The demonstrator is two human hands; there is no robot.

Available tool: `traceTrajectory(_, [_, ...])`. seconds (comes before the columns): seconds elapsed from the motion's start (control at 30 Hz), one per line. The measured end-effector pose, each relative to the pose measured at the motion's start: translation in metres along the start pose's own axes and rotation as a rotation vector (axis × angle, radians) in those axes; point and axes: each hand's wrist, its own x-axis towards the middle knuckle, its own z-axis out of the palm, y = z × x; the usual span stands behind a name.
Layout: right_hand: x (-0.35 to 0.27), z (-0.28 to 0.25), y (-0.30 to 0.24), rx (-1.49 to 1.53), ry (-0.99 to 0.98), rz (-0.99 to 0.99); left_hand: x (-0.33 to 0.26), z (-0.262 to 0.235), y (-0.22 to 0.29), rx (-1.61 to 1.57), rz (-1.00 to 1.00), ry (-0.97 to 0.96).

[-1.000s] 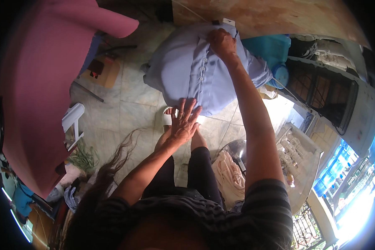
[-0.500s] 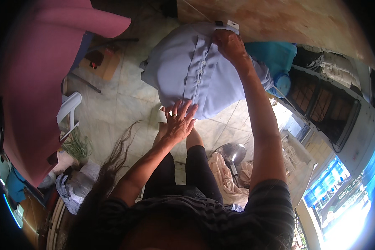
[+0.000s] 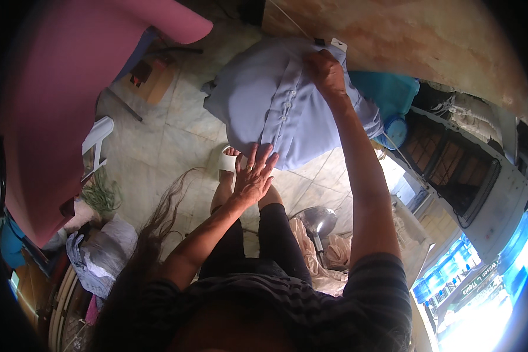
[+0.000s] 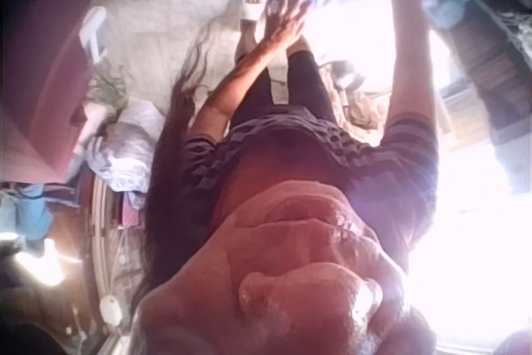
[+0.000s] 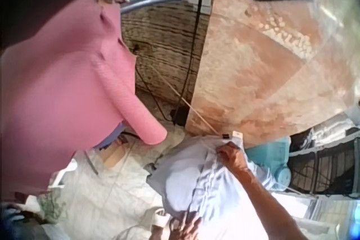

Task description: The person irons a light blue button-down shirt using a white and red steam iron on a padded board. The person spreads the shirt flat, irons the front panels and collar, and then picks up the shirt to reposition it for further ironing.

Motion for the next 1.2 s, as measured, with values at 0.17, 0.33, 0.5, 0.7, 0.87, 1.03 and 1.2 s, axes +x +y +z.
traceTrajectory(0.17, [0.005, 0.006, 0.0, -0.05, 0.035, 0.076, -0.014, 0.011, 0.0, 0.025, 0.001, -0.05])
traceTrajectory(0.33, [0.017, 0.025, 0.0, -0.245, 0.005, 0.068, -0.021, 0.008, 0.0, 0.022, -0.053, -0.046])
traceTrajectory(0.5, [0.006, 0.027, 0.035, -0.734, -0.276, -0.177, -0.043, 0.035, -0.018, 0.709, 0.036, -0.009])
traceTrajectory(0.7, [-0.026, -0.004, -0.004, -0.413, -0.312, -0.015, -0.129, 0.023, -0.044, -0.21, -0.35, 0.039])
traceTrajectory(0.87, [-0.081, 0.006, -0.096, -0.204, -0.499, -0.014, -0.238, 0.014, -0.128, -0.127, -0.664, -0.059])
traceTrajectory(1.03, [-0.132, 0.075, -0.276, -0.097, -0.677, -0.226, -0.341, 0.0, -0.196, -0.335, -0.902, -0.206])
traceTrajectory(1.2, [-0.129, 0.086, -0.485, 0.187, -1.052, -0.199, -0.409, -0.044, -0.233, -0.436, -0.939, -0.084])
